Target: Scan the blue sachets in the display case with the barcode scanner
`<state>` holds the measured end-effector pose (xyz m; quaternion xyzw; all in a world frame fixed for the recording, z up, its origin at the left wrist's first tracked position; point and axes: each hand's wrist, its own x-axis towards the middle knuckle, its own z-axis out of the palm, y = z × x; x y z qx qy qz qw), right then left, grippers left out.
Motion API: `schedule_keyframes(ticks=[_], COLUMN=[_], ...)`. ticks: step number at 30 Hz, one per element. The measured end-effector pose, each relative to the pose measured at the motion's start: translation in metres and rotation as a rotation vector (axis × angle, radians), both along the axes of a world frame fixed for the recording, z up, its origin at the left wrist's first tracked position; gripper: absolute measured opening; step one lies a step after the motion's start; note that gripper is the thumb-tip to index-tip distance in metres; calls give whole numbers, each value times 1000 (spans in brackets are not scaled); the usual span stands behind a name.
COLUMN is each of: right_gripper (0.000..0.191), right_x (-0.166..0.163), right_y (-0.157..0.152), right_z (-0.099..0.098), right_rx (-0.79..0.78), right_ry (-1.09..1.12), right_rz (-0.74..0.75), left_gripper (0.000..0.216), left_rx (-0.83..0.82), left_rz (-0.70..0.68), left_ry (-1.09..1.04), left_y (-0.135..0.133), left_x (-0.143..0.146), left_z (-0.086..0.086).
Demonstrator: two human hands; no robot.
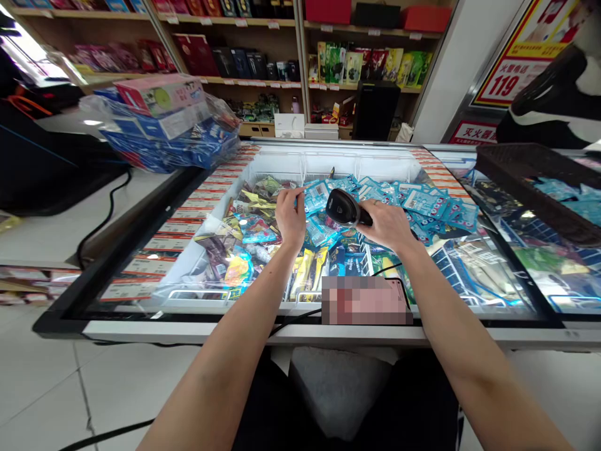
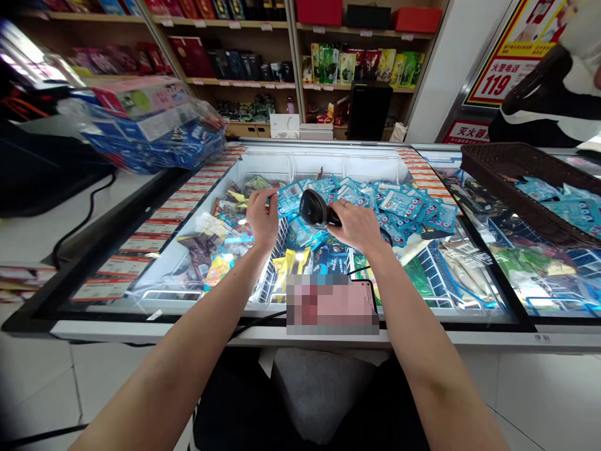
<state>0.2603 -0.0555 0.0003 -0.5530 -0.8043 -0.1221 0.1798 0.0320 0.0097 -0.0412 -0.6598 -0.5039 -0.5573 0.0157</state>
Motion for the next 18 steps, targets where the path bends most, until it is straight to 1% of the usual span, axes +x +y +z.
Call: schedule_keyframes(ticks=[2,4,8,18], right_gripper=[33,32,32,34], right_x=[-1,-2,-4,-6], right_y=[-1,-1,-1,2], right_z=[0,-1,-2,-5], right_rx=[3,1,-10,11], right_ry=[-2,-7,-5,-6], right_rz=[0,2,9,-9], left_gripper=[29,29,28,29], left_rx=[2,-16,-32,-35], left_rz=[63,80,75,25], left_ry=[-44,-49,-13,51], left_y=[1,2,4,1], left_x=[-2,-3,-3,1], left_z=[-1,-3,-4,-2])
